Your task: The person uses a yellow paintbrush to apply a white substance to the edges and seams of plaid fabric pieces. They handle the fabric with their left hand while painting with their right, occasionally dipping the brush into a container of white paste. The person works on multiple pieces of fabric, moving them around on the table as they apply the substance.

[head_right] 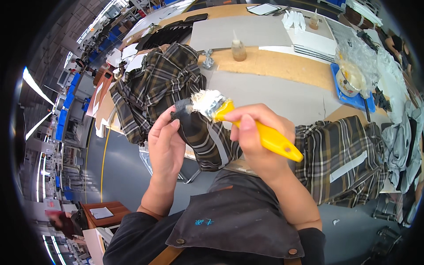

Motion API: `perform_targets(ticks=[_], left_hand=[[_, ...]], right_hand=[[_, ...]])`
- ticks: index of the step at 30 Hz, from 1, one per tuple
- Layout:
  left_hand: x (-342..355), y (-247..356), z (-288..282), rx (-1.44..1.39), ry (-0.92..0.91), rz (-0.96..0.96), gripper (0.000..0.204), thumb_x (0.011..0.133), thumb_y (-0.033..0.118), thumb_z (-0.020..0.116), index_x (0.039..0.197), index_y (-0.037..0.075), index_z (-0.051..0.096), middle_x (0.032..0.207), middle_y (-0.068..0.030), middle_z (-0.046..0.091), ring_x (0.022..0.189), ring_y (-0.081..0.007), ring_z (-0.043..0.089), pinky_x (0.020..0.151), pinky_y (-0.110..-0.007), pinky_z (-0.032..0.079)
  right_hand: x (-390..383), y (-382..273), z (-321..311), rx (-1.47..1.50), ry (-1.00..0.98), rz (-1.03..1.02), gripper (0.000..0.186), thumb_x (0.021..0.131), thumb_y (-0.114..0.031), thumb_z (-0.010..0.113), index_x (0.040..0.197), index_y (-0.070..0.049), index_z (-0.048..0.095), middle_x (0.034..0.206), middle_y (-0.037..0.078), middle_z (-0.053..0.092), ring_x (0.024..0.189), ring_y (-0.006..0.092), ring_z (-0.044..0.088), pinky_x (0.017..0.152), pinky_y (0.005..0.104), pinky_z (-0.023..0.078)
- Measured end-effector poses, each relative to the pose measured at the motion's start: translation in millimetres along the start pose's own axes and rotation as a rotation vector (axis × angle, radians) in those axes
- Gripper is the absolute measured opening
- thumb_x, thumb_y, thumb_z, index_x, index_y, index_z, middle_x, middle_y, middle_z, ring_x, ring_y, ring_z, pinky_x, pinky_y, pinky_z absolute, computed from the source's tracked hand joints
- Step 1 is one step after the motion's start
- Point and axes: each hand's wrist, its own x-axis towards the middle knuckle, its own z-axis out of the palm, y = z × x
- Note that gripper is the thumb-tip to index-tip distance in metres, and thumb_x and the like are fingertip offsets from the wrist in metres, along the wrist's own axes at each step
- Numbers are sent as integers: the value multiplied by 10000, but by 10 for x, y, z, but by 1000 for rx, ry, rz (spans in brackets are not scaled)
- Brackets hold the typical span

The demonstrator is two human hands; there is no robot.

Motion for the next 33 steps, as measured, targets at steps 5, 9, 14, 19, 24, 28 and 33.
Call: perform_targets(ticks=[5, 9, 14, 19, 24, 28, 33], left_hand=[[-78, -54, 42, 164, -95, 202, 251, 830, -81, 475, 1059, -44, 570, 1108, -62, 494, 1034, -133, 485, 916, -262, 379], [-177, 62, 123, 68, -173, 145, 404, 877, -21, 463, 1279, 3, 428, 1098, -67, 469, 1030, -134, 470, 874, -266, 403], [-317, 370, 49, 171, -216, 303, 565, 853, -65, 419, 1379, 4, 224, 1114, -144, 491, 1068, -169, 476, 886, -309, 415], [-403, 567, -33, 977, -130, 841, 613, 738, -75, 593, 1300, -37, 348, 1111, -183, 514, 1033, -225, 501, 811, -297, 440], [-203, 592, -22, 1079, -224, 645, 444, 666, 114, 749, 1058, -6, 581, 937, -103, 591, 875, -264, 537, 799, -329, 404], [3, 210, -37, 803, -255, 91, 193, 729, 102, 729, 865, 2, 634, 778, -40, 593, 728, -111, 537, 663, -253, 409], [233, -419, -112, 669, -283, 121, 223, 744, 129, 727, 867, -20, 616, 690, -6, 542, 605, -56, 422, 532, -220, 361]], right_hand=[[-73, 131, 232, 21, -135, -52, 234, 808, -48, 628, 975, 1, 472, 971, 128, 482, 762, 159, 579, 612, 245, 520], [-172, 293, 475, 97, -224, -143, 468, 695, 2, 731, 996, -67, 379, 1031, 132, 432, 913, 203, 538, 683, 297, 514], [-31, 199, 720, 18, -274, -335, 533, 634, 55, 744, 960, -97, 350, 1036, 133, 437, 870, 176, 492, 739, 286, 439], [-84, 158, 754, 136, -314, -337, 501, 679, 118, 650, 985, -107, 324, 1060, 162, 423, 886, 177, 493, 741, 269, 449], [-132, 190, 506, 314, -224, -142, 491, 717, 148, 584, 1006, -116, 288, 1108, 175, 392, 935, 193, 530, 739, 268, 464], [-223, 524, 250, 323, -85, 114, 461, 748, 158, 545, 1026, -115, 299, 1122, 135, 378, 972, 188, 519, 809, 271, 437], [-334, 822, 3, 177, 50, 152, 440, 761, 148, 552, 1032, -114, 326, 1126, 105, 390, 980, 142, 477, 837, 253, 408]])
